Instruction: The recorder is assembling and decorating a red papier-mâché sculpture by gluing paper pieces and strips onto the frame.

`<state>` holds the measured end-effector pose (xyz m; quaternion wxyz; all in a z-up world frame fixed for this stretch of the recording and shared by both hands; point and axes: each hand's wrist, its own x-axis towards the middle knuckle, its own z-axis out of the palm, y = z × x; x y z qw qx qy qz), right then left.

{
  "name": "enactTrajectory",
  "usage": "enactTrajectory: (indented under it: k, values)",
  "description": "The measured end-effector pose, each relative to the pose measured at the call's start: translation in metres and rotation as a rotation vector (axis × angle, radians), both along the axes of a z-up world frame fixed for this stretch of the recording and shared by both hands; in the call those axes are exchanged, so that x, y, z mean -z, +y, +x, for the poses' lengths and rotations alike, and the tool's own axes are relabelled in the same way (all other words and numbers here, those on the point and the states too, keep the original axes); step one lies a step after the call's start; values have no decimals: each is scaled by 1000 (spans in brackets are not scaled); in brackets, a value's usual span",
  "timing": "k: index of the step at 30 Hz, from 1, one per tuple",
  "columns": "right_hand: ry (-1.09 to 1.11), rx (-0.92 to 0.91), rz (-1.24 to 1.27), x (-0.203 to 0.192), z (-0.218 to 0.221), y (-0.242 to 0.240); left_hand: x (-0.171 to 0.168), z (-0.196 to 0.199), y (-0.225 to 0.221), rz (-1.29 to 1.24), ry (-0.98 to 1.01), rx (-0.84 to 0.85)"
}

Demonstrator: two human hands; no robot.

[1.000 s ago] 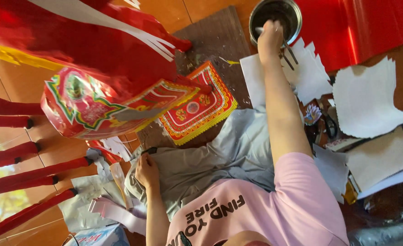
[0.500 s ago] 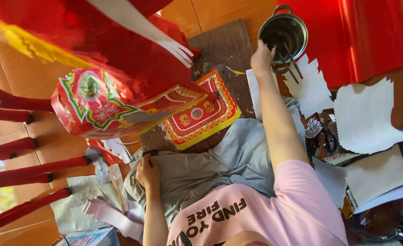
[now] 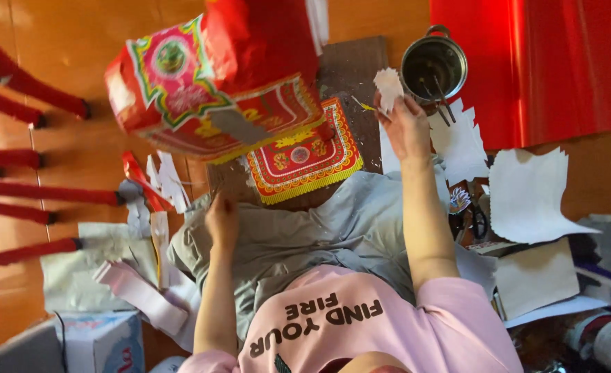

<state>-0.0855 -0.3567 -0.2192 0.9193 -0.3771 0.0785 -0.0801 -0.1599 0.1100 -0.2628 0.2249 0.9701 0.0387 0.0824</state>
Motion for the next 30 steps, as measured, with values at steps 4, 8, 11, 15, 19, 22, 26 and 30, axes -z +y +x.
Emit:
enactTrajectory:
  k: [4, 8, 11, 15, 19, 22, 26, 30]
  values:
    - [-78, -60, 74, -20, -35, 43, -58, 14, -94, -259, -38, 406]
    - [-71, -65, -132, -45, -58, 99, -132, 15, -171, -440, -252, 589]
    - [-96, 7, -275, -68, -67, 118, -165, 20, -196, -357, -421, 661]
    - [-192, 19, -600, -116, -83, 130, -174, 27, -195, -441, -474, 569]
    - [-269, -47, -695, -125, -86, 129, -174, 46, -182, -609, -398, 442]
    - [-147, 161, -719, -125, -74, 113, -199, 47, -173, -604, -429, 492]
    - [-398, 216, -909, -177, -49, 97, -224, 50, -169, -498, -543, 596]
    - [-514, 264, -1269, -211, -22, 79, -272, 72, -171, -396, -710, 653]
